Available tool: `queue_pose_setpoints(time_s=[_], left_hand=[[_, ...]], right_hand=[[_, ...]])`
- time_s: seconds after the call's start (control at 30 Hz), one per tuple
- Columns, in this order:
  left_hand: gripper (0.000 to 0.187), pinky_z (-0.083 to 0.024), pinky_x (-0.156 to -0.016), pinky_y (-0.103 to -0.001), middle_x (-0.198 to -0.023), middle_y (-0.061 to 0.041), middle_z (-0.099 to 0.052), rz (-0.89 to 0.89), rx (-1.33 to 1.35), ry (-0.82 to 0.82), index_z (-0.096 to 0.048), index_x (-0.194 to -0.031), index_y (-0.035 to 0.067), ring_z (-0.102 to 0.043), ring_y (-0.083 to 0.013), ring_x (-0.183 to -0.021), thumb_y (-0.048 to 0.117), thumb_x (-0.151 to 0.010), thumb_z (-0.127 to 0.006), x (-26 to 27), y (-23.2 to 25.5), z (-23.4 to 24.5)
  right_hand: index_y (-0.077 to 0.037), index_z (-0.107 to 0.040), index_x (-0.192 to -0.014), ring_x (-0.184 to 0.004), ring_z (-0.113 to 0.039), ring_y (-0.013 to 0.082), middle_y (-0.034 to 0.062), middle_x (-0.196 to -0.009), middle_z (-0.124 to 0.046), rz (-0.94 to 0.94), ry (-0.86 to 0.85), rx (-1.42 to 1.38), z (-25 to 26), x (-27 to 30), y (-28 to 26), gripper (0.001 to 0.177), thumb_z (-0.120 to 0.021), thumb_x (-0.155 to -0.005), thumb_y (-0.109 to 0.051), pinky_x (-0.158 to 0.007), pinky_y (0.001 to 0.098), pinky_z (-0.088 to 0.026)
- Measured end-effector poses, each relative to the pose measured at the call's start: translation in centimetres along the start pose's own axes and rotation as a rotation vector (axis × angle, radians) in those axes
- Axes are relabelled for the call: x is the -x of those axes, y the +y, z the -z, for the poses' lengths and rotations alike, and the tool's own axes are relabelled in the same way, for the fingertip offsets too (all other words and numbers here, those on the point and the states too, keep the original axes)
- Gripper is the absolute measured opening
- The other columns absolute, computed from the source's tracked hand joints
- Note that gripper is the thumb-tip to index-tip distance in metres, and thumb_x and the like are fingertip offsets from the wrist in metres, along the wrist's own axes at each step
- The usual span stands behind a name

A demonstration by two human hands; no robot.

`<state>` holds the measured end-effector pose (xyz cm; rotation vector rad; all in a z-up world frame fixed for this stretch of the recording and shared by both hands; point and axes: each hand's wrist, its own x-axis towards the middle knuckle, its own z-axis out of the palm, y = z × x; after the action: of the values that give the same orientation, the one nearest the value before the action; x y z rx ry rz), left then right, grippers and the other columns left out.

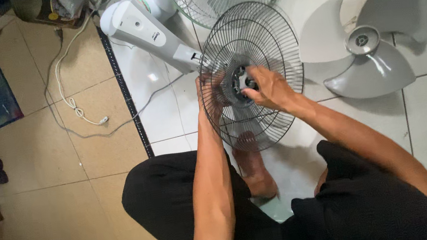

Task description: The person disassembles a standing fan by first using a screwdriver to remove the front grille, then detaching the fan blades, and finally removing the rear grille. The components are placed on the floor beside the fan base.

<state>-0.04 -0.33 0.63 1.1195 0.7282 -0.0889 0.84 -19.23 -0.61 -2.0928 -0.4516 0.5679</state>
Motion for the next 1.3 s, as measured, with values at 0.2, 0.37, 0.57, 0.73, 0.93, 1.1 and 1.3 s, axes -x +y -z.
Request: queue_pose_setpoints(time_s=[0.2,0.37,0.57,0.73,0.93,1.1,1.3], left_hand=[[0.036,-0.052,-0.048,-0.042,-0.086,-0.005,-0.060,0.150,-0.114,0.274,-0.045,-0.097,0.011,-0.061,-0.0173,-0.069,0.010,-0.070,-0.067,0.5,0.2,-0.4],[0.032,-0.051,-0.053,-0.035,-0.084,-0.012,-0.061,-0.018,-0.034,0.000,-0.054,-0.098,-0.008,-0.060,-0.0221,-0.067,0.008,-0.078,-0.072,-0.2,-0.7,0.6],[0.026,-0.052,-0.051,-0.035,-0.081,-0.011,-0.062,-0.014,0.026,0.007,-0.054,-0.093,-0.004,-0.062,-0.0217,-0.064,0.006,-0.076,-0.070,-0.7,-1.9,1.4],[0.034,-0.052,-0.053,-0.036,-0.085,-0.012,-0.057,-0.059,0.009,0.072,-0.044,-0.097,-0.002,-0.060,-0.0216,-0.069,0.003,-0.080,-0.073,-1.2,-2.2,1.5],[0.040,-0.057,-0.057,-0.036,-0.089,-0.005,-0.060,-0.032,0.057,0.095,-0.043,-0.102,0.007,-0.064,-0.0164,-0.075,0.006,-0.073,-0.070,-0.8,-2.2,1.4],[0.042,-0.053,-0.053,-0.037,-0.093,-0.017,-0.061,-0.006,-0.024,-0.053,-0.053,-0.110,-0.013,-0.061,-0.0259,-0.073,0.011,-0.082,-0.073,-0.6,-1.3,1.5],[0.047,-0.056,-0.058,-0.040,-0.096,-0.014,-0.059,0.027,0.039,0.090,-0.042,-0.112,-0.002,-0.062,-0.0249,-0.079,0.009,-0.076,-0.071,-0.2,-1.5,1.1]], right_hand=[[-0.007,-0.055,-0.113,-0.093,-0.061,0.0324,0.0184,-0.106,-0.055,0.565,0.301,0.196,0.6,-0.2,0.6,0.048,-0.057,-0.067,0.001,-0.085,0.0400,-0.053],[0.003,-0.051,-0.115,-0.087,-0.061,0.0325,0.0182,-0.101,-0.055,-0.029,0.031,-0.069,-0.4,0.0,0.2,0.049,-0.077,-0.080,-0.019,-0.077,0.0409,-0.050],[-0.008,-0.056,-0.109,-0.101,-0.061,0.0314,0.0130,-0.114,-0.052,0.573,0.254,0.256,0.1,-0.1,0.1,0.041,-0.066,-0.070,-0.003,-0.088,0.0341,-0.052],[0.004,-0.051,-0.108,-0.097,-0.058,0.0343,0.0234,-0.112,-0.049,0.300,0.208,-0.106,0.6,-0.2,-0.5,0.044,-0.070,-0.071,-0.012,-0.085,0.0414,-0.050],[-0.002,-0.052,-0.114,-0.092,-0.059,0.0323,0.0168,-0.112,-0.052,0.165,0.031,0.009,0.3,-0.5,-0.7,0.038,-0.063,-0.078,-0.009,-0.083,0.0399,-0.054],[-0.011,-0.052,-0.097,-0.103,-0.060,0.0350,0.0122,-0.108,-0.055,0.630,0.310,0.206,0.4,-0.1,-0.4,0.036,-0.052,-0.068,0.009,-0.091,0.0397,-0.054],[0.001,-0.051,-0.111,-0.093,-0.059,0.0371,0.0195,-0.101,-0.054,-0.033,0.047,0.010,-0.3,-0.1,-0.8,0.039,-0.070,-0.088,-0.025,-0.082,0.0455,-0.051]])
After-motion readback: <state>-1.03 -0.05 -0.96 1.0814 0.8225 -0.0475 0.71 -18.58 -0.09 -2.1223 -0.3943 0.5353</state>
